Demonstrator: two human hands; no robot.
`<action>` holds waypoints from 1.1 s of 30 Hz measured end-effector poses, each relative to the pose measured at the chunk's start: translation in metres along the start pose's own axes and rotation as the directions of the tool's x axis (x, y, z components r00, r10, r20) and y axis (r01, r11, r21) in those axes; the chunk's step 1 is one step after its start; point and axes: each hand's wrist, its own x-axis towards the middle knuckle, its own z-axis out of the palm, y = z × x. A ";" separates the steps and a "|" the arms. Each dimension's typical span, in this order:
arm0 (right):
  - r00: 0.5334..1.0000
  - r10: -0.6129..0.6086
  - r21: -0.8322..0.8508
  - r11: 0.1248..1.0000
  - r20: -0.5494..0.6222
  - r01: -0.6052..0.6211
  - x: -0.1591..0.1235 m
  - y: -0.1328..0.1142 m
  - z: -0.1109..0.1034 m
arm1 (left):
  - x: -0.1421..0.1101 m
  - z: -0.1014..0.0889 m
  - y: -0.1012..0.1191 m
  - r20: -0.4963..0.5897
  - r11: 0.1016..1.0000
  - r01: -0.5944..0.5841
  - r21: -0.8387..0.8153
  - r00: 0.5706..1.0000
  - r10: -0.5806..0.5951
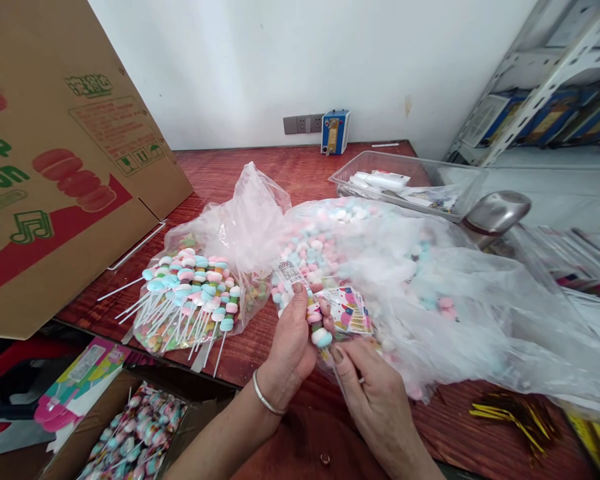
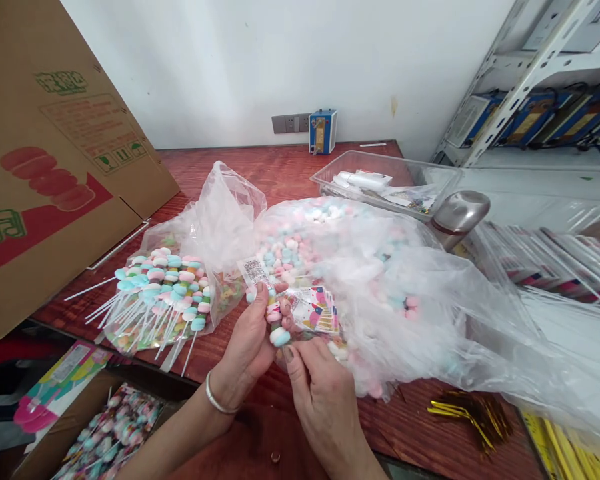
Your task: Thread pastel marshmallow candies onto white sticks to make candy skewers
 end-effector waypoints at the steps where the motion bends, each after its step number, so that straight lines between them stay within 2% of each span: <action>1: 0.998 -0.035 -0.038 0.999 -0.054 0.033 0.003 -0.001 -0.003 | 0.001 -0.002 -0.001 0.006 1.000 -0.004 0.027 1.000 0.004; 3: 0.979 -0.131 -0.141 0.984 -0.154 0.109 0.008 -0.002 -0.006 | 0.001 -0.004 -0.003 0.018 0.998 0.012 0.066 1.000 -0.013; 6: 0.956 -0.242 -0.278 0.942 -0.168 0.190 0.016 -0.003 -0.005 | 0.001 -0.005 -0.005 0.011 0.996 0.037 0.076 0.999 -0.038; 13: 0.966 -0.216 -0.367 0.918 -0.143 0.151 0.026 -0.006 0.004 | -0.001 -0.001 -0.011 -0.036 0.990 -0.031 0.134 0.999 0.036; 19: 0.953 -0.276 -0.484 0.855 -0.125 0.185 0.030 -0.008 0.002 | -0.004 0.003 -0.012 -0.071 0.990 0.004 0.140 0.997 0.006; 23: 0.942 -0.317 -0.532 0.819 -0.111 0.213 0.031 -0.008 0.002 | -0.004 0.005 -0.011 -0.050 0.996 0.018 0.090 0.999 -0.013; 26: 0.931 -0.344 -0.445 0.858 -0.124 0.257 0.030 -0.003 0.004 | 0.000 0.003 -0.009 -0.055 0.998 0.017 0.056 0.998 -0.014; 28: 0.946 -0.285 -0.295 0.927 -0.152 0.232 0.030 0.002 0.007 | 0.003 0.001 -0.008 -0.075 0.999 0.036 0.020 0.997 -0.035; 30: 0.983 -0.111 -0.058 0.993 -0.148 0.104 0.030 0.007 0.009 | 0.007 -0.001 -0.007 -0.093 0.998 0.057 -0.008 0.994 -0.058; 31: 0.993 0.008 0.082 0.997 -0.120 0.002 0.030 0.008 0.010 | 0.008 -0.003 -0.007 -0.106 0.998 0.057 -0.012 0.993 -0.058; 33: 0.973 0.232 0.334 0.918 -0.013 -0.215 0.029 0.009 0.011 | 0.010 -0.005 -0.007 -0.132 0.999 0.044 -0.003 0.990 -0.044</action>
